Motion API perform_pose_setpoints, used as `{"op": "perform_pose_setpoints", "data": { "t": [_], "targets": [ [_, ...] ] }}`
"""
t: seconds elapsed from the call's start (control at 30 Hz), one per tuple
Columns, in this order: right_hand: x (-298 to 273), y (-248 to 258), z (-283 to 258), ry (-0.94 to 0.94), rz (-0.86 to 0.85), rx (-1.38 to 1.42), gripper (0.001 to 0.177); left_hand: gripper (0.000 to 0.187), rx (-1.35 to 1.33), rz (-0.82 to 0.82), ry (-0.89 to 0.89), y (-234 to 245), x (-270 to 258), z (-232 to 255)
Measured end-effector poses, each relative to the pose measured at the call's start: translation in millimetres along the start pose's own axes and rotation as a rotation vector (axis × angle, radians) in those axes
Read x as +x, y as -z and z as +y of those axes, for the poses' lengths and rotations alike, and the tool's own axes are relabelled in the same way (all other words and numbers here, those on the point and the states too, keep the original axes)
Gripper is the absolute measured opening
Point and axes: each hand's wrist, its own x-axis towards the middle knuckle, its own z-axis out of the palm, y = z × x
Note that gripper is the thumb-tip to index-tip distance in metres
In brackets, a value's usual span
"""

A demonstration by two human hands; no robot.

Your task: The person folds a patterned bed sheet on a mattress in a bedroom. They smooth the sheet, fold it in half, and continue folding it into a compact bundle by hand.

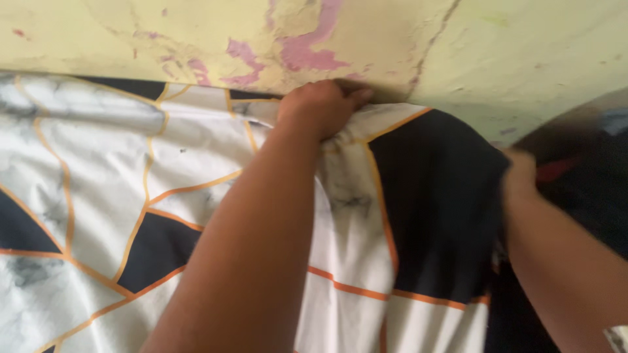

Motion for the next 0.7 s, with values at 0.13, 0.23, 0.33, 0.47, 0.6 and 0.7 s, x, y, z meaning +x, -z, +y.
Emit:
{"op": "perform_pose_setpoints", "data": {
  "t": [0.13, 0.23, 0.33, 0.47, 0.6, 0.7],
  "targets": [
    [-31.8, 0.7, -16.8, 0.141, 0.021, 0.092, 0.051, 0.063, 0.025, 0.016, 0.006, 1.1, 0.5, 2.5],
    [-61.1, -19.3, -14.9, 0.316, 0.179, 0.186, 0.056, 0.063, 0.038, 0.065, 0.029, -1.0, -5.6, 5.8],
    [-74.8, -32.2, -6.2, 0.326, 0.24, 0.405, 0.057, 0.061, 0.043, 0.133, -0.018, -5.2, -17.3, 12.5],
    [-83.6, -39.5, 0.2, 0.5, 0.448, 0.212, 0.053, 0.054, 0.054, 0.359, -0.174, -27.9, -43.6, 19.6],
    [-87.1, -40.3, -26.5, 0.335, 0.446, -0.364, 0.044, 0.067, 0.164, 0.799, -0.534, -67.5, -79.4, 22.6],
    [-93.0, -44.7, -41.5, 0.193, 0.333, -0.364, 0.041, 0.053, 0.069, 0.519, -0.356, -76.3, -83.3, 21.0]
  ]
}}
